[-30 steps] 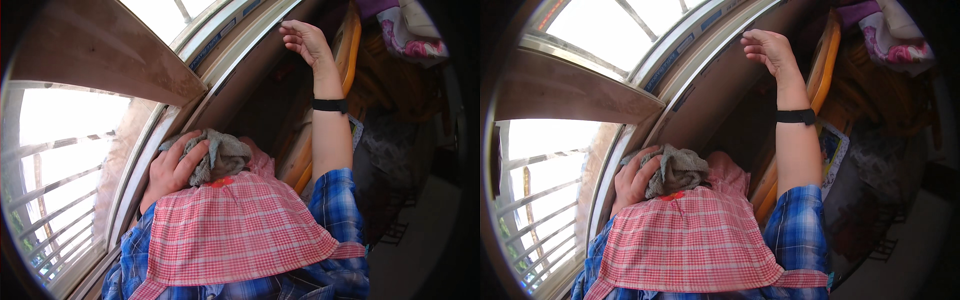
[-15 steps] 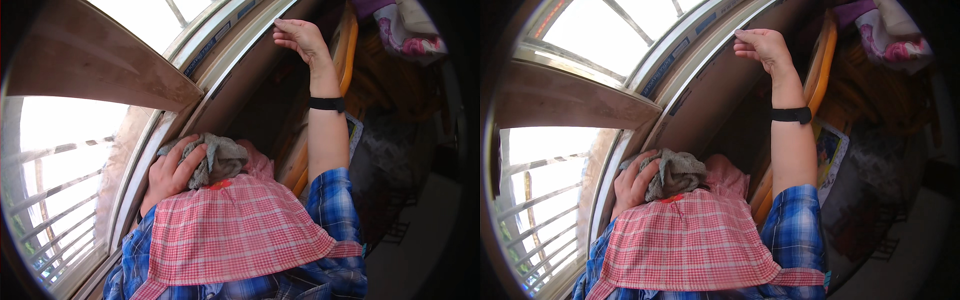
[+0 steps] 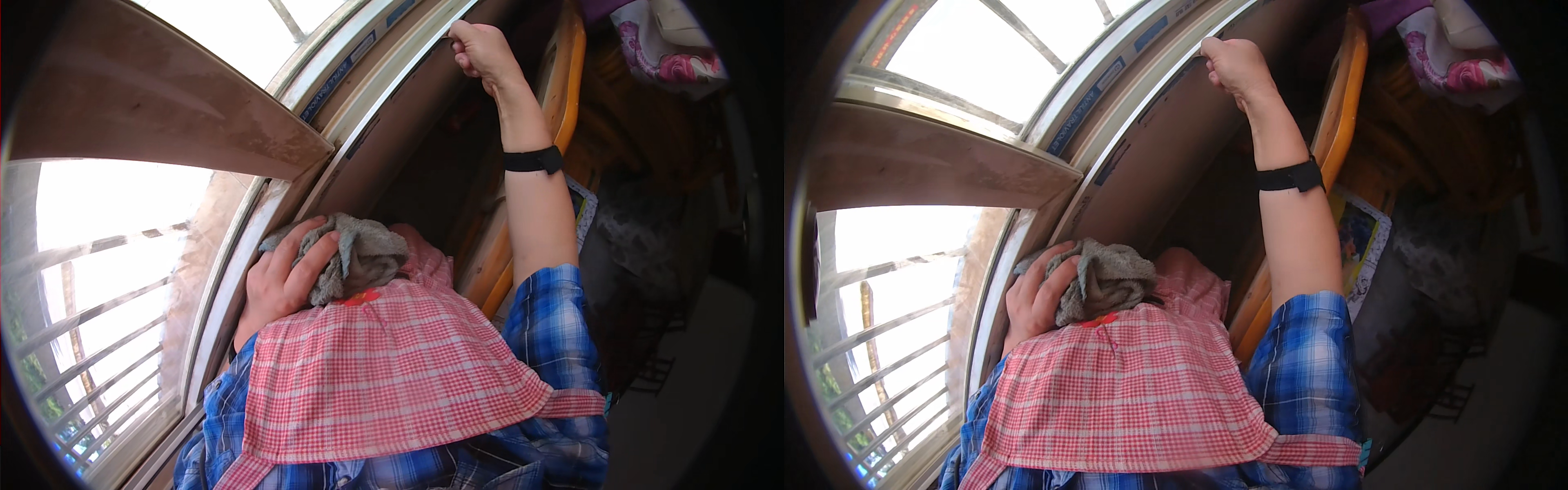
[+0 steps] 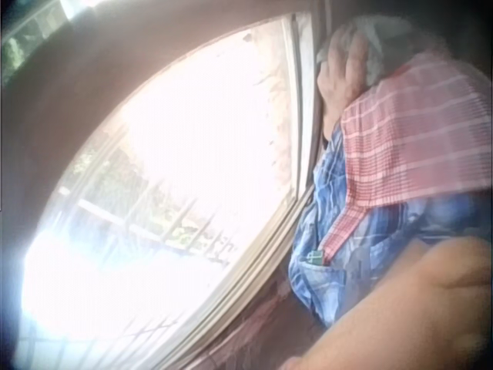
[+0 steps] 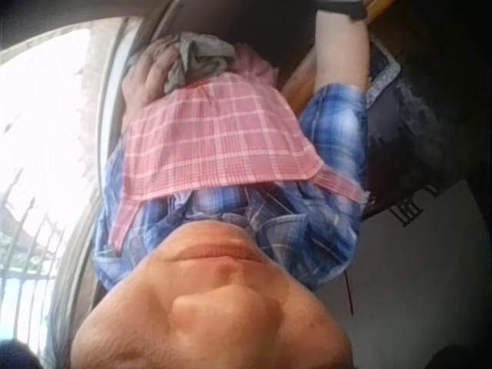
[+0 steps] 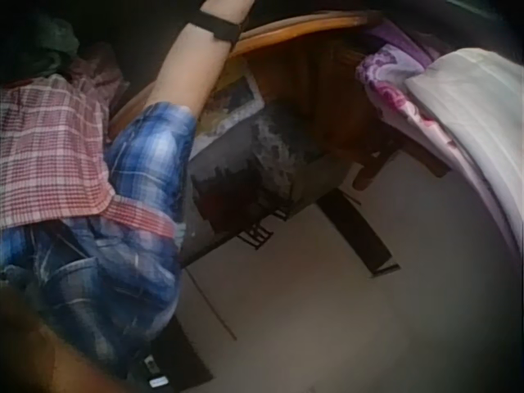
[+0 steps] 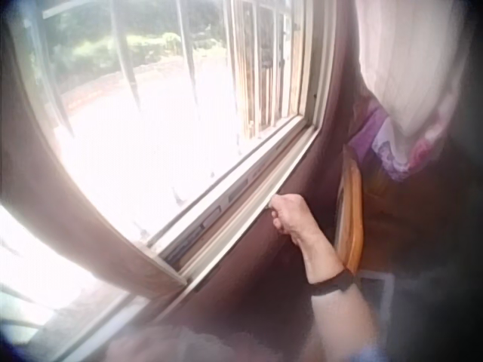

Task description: The recorder is attempting to repair or secure a sliding window frame using thin metal strips or tools.

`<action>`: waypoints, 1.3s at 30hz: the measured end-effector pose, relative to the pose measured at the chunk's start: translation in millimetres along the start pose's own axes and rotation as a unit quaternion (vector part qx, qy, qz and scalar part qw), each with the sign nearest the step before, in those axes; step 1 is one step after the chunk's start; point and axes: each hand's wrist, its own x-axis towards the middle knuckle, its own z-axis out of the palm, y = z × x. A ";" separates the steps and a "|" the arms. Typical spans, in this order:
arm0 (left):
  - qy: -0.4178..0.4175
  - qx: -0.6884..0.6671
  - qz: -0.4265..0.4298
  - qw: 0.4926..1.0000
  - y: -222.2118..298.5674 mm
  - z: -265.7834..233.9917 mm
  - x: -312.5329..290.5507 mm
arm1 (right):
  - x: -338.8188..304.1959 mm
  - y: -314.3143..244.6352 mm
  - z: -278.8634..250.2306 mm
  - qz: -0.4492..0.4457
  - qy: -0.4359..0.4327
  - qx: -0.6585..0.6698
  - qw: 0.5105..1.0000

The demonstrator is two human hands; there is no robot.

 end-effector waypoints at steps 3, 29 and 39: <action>0.007 -0.022 0.000 1.000 1.5 -1.7 1.7 | 4.1 0.5 2.2 -0.004 0.025 -0.058 0.998; -0.020 0.017 0.002 1.000 -2.2 0.4 -3.1 | 6.1 2.4 -26.7 -0.095 -0.008 -0.142 0.985; -0.026 0.021 0.000 0.999 -3.4 -1.5 -1.5 | 17.8 8.5 -30.7 -0.107 -0.070 -0.019 0.992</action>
